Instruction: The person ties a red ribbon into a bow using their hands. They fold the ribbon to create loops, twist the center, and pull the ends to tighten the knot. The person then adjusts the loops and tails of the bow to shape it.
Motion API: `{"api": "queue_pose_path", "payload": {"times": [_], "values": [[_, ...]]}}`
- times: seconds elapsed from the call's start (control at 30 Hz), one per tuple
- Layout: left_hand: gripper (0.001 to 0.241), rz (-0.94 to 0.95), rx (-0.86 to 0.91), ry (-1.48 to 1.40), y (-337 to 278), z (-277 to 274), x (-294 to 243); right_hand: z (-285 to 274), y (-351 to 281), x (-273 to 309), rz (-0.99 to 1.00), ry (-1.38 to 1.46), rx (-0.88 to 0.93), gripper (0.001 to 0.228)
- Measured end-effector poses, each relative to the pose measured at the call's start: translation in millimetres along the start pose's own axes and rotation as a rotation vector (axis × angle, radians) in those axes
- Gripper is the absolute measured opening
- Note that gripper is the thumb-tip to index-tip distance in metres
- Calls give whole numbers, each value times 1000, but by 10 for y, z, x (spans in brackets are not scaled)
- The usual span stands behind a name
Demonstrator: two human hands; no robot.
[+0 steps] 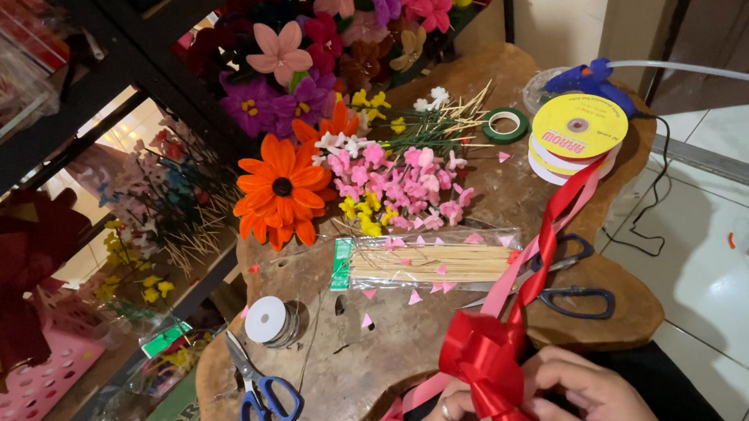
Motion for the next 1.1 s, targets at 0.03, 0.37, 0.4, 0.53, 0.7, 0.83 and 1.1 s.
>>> {"api": "queue_pose_path", "payload": {"times": [0.03,0.37,0.4,0.53,0.7,0.83,1.1], "values": [[19,2,-29,49,-3,18,-64,19,-2,29,-2,-53,-20,5],[11,-180,-145,42,-14,57,-16,111,6,136,-60,-51,-58,8],[12,-211,-137,31,-2,74,-20,109,4,122,-57,-29,-64,7],[14,-272,-93,19,21,136,-215,97,-46,44,-51,34,-76,8],[10,-84,-83,153,1,117,-131,77,-32,19,-12,-53,-95,6],[24,-291,43,85,40,29,-141,36,55,131,-148,-347,-88,12],[25,-409,-6,-487,41,-355,85,-510,407,147,71,-306,-350,26]]}}
Point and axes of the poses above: each hand's wrist, its own y-axis towards the middle knuckle, its own z-axis out of the palm, x = y × z, the point moved 1 cm from there along y, towards the middle knuckle, and after that the axes turned 8 degrees about y, right-handed, at the moved point
